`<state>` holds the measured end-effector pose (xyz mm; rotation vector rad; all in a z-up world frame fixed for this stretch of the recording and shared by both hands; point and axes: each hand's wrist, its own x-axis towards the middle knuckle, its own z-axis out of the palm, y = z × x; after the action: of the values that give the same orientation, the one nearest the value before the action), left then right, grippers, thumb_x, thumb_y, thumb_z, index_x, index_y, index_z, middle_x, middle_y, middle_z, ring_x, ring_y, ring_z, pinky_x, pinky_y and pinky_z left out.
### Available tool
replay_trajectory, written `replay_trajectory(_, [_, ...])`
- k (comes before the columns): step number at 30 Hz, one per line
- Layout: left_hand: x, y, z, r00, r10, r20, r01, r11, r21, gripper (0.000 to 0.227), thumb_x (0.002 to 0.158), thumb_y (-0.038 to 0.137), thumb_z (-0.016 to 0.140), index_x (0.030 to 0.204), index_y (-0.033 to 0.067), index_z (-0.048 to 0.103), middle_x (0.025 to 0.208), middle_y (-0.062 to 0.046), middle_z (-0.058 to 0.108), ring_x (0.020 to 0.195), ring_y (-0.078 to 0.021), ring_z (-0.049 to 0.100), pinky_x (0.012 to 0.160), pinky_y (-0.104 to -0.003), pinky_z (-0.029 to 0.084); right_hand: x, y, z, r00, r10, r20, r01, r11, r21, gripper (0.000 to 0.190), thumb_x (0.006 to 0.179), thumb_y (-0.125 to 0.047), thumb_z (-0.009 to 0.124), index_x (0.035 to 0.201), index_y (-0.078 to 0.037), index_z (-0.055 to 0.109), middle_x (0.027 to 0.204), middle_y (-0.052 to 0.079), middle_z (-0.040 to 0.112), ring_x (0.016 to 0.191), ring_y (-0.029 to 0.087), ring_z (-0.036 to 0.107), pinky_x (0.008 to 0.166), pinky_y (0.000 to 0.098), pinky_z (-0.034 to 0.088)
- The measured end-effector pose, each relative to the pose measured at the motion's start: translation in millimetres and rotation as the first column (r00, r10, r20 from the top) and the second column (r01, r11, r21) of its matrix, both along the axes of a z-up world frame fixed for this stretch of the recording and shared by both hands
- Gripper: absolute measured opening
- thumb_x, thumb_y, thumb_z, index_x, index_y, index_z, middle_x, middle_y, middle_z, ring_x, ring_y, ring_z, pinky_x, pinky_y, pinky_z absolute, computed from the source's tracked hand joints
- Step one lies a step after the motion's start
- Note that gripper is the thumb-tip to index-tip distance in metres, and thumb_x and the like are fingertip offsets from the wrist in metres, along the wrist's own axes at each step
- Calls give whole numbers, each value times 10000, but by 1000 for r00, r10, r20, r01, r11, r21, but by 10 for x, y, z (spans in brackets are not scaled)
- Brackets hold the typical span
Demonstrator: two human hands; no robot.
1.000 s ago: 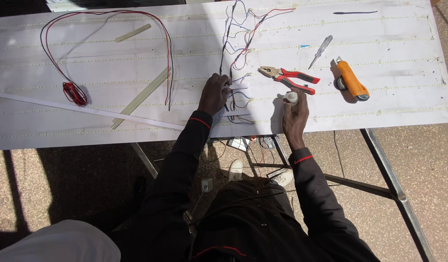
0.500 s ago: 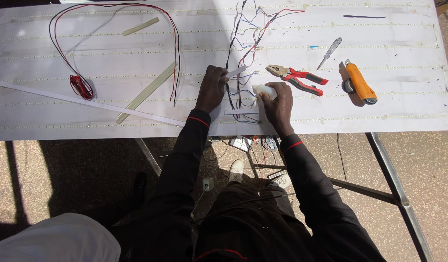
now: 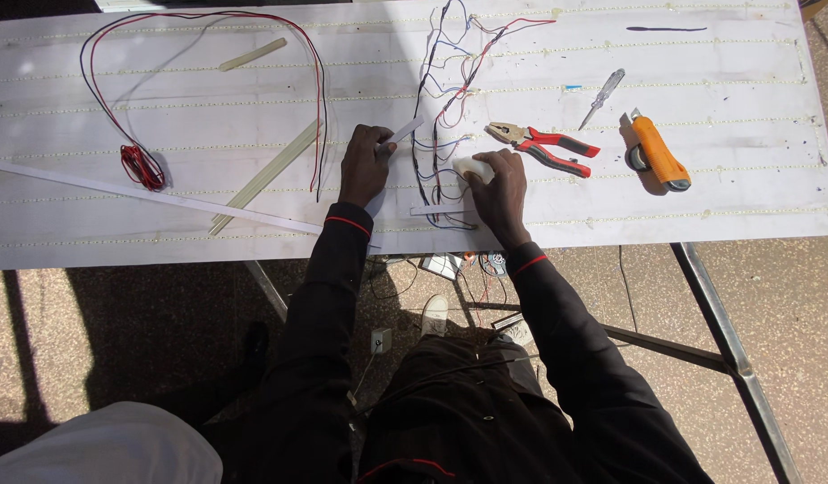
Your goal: The person assembles an LED light fixture on a white workbench. They place a white plastic channel onto the board, insert an LED strip into the channel, and repeatedly apply a white adhesive from a small bottle to secure the strip. Tools including pliers and a utility knife are visible but not used.
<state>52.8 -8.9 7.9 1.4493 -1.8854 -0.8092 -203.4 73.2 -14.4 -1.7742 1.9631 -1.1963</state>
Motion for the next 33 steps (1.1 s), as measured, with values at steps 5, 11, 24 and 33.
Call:
replay_trajectory(5, [-28, -25, -25, 997, 15, 79, -17, 1000, 21, 242, 1180, 328, 657, 1337, 161, 735, 1224, -71, 633, 1218, -372, 716, 1050, -611, 598, -115, -27, -33, 999, -43, -11, 43, 998, 35, 341, 825, -29, 1000, 1116, -74, 829, 1007, 149, 697, 1022, 396, 670, 891, 514, 578])
replay_trajectory(11, [3, -17, -62, 998, 8, 60, -9, 1000, 18, 250, 1190, 359, 635, 1327, 173, 732, 1225, -68, 639, 1231, -377, 717, 1062, -628, 600, -33, 40, -91, 999, 33, -11, -32, 998, 50, 348, 832, -21, 1006, 1131, -78, 837, 1008, 128, 717, 1002, 355, 683, 876, 484, 581])
replay_trajectory(24, [216, -171, -63, 945, 32, -326, 13, 991, 135, 224, 1140, 287, 735, 1323, 159, 750, 1102, -76, 665, 911, -219, 661, 857, -443, 571, 464, -195, -111, 926, 190, 327, -205, 979, 10, 375, 893, -275, 988, 1203, -123, 842, 1004, 176, 753, 936, 385, 760, 788, 500, 587])
replay_trajectory(33, [236, -210, -189, 950, 31, -311, 16, 989, 148, 246, 1110, 324, 798, 1310, 180, 803, 1102, -90, 722, 897, -234, 693, 857, -430, 585, 824, -212, -141, 967, 183, 175, -182, 983, -22, 305, 902, -211, 884, 1166, -88, 794, 1002, 164, 699, 982, 416, 707, 839, 544, 562])
